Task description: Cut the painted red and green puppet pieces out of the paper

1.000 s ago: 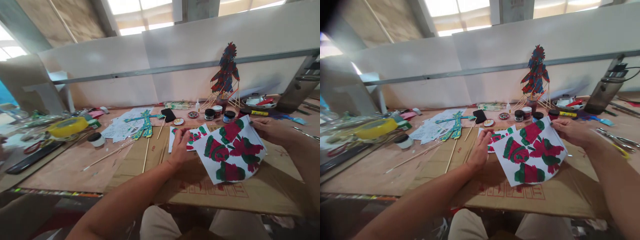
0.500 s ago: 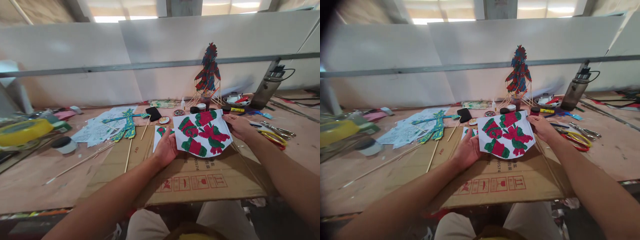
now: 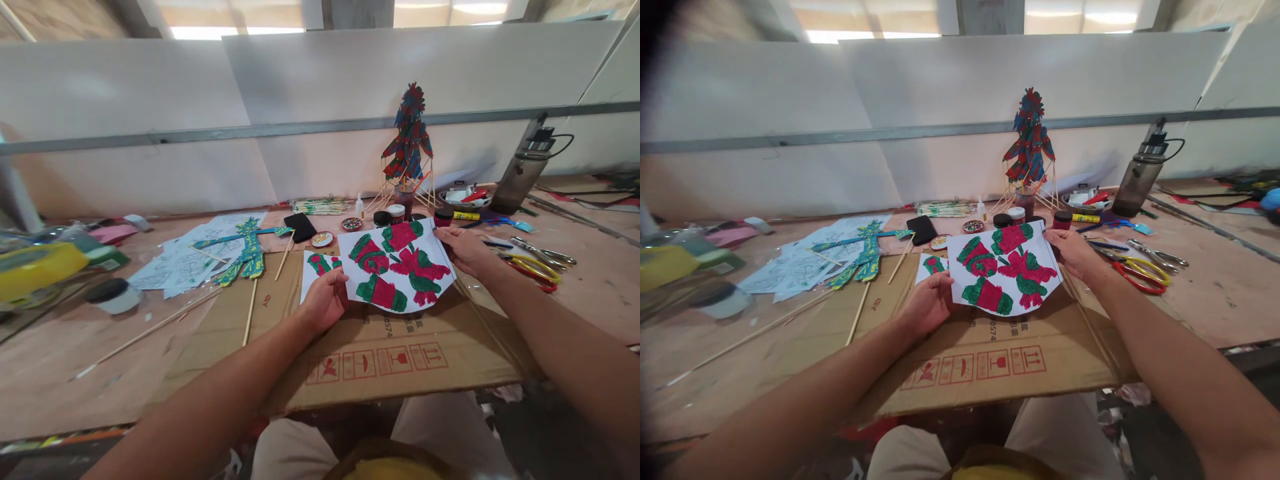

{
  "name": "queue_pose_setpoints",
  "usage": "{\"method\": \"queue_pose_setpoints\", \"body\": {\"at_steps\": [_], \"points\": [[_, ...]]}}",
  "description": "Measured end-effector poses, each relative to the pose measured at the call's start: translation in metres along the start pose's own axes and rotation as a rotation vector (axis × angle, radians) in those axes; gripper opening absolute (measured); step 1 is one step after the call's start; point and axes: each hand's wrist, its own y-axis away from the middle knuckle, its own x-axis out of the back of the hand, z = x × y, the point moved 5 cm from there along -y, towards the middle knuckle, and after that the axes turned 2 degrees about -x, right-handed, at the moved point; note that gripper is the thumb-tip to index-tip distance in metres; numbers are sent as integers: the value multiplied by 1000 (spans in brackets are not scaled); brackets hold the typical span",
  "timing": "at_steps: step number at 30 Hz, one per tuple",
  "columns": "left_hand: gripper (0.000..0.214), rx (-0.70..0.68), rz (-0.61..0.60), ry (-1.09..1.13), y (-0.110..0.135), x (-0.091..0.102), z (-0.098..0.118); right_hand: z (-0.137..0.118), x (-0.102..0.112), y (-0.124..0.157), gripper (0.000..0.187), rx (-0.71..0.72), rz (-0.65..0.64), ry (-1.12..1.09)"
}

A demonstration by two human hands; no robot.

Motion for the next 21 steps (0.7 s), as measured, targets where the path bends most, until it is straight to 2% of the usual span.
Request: {"method": "queue_pose_setpoints", "body": {"at_steps": [6, 16, 21], "points": [[35, -5, -13, -18, -1, -2, 2, 2, 3, -2, 26, -8, 17, -53], [30, 14, -5, 15, -1, -2, 3, 4, 3, -4, 14, -51, 7, -43], [15, 32, 23, 10, -4, 3, 5, 3, 2, -3, 17, -52, -34, -12]]}}
